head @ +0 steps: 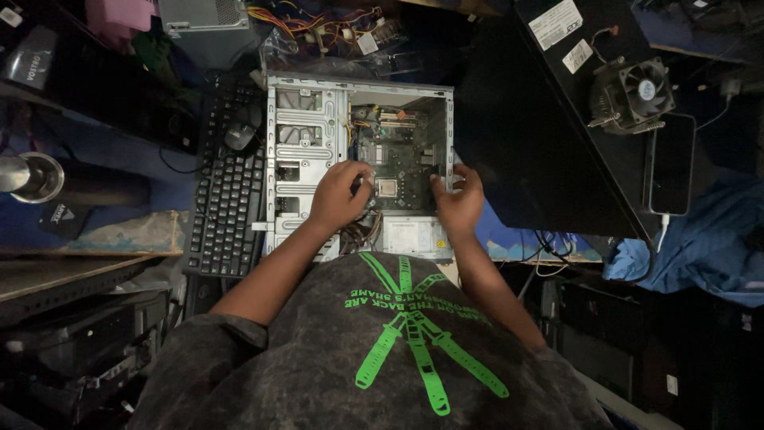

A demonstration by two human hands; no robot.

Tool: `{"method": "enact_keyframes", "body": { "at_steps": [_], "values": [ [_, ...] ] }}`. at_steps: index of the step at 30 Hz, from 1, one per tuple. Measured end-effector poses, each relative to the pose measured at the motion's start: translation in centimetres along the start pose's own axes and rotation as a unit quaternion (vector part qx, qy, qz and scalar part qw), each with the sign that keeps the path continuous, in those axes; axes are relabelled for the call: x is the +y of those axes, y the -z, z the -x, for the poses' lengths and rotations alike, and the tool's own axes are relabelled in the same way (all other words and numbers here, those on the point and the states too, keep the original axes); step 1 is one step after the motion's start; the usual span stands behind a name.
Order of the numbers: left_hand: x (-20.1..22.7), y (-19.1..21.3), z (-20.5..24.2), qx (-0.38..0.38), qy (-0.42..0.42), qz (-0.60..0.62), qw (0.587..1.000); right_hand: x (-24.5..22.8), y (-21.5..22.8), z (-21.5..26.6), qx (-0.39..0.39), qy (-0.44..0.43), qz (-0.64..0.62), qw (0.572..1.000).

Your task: The person removes a CPU cooler from a desktop tower, places it aside, and then uses a screwdriver to work on the motherboard area. The person later picks up the cooler again and continues handling components inside the open case.

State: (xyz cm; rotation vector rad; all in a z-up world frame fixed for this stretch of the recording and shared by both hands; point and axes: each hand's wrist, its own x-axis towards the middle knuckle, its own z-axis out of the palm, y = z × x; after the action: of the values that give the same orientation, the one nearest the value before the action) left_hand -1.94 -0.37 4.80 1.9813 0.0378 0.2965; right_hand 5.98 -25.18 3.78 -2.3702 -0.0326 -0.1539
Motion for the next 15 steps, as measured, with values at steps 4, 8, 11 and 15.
{"method": "enact_keyframes", "body": {
  "at_steps": [4, 8, 11, 15],
  "values": [
    [-0.1, 0.0, 0.0, -0.018, 0.013, 0.002, 1.000, -0.9, 0.5, 0.1, -0.009, 0.002, 0.010, 1.000],
    [-0.3, 0.1, -0.1, -0.015, 0.001, 0.005, 1.000, -1.3, 0.6, 0.1, -0.001, 0.020, 0.009, 1.000],
    [-0.4, 0.1, -0.1, -0.014, -0.007, 0.008, 1.000, -1.0, 0.5, 0.1, 0.009, 0.040, 0.009, 0.999],
    [-0.5, 0.1, -0.2, -0.019, 0.021, 0.026, 0.999, 0.7, -0.2, 0.3, 0.010, 0.006, -0.002, 1.000]
  ]
}}
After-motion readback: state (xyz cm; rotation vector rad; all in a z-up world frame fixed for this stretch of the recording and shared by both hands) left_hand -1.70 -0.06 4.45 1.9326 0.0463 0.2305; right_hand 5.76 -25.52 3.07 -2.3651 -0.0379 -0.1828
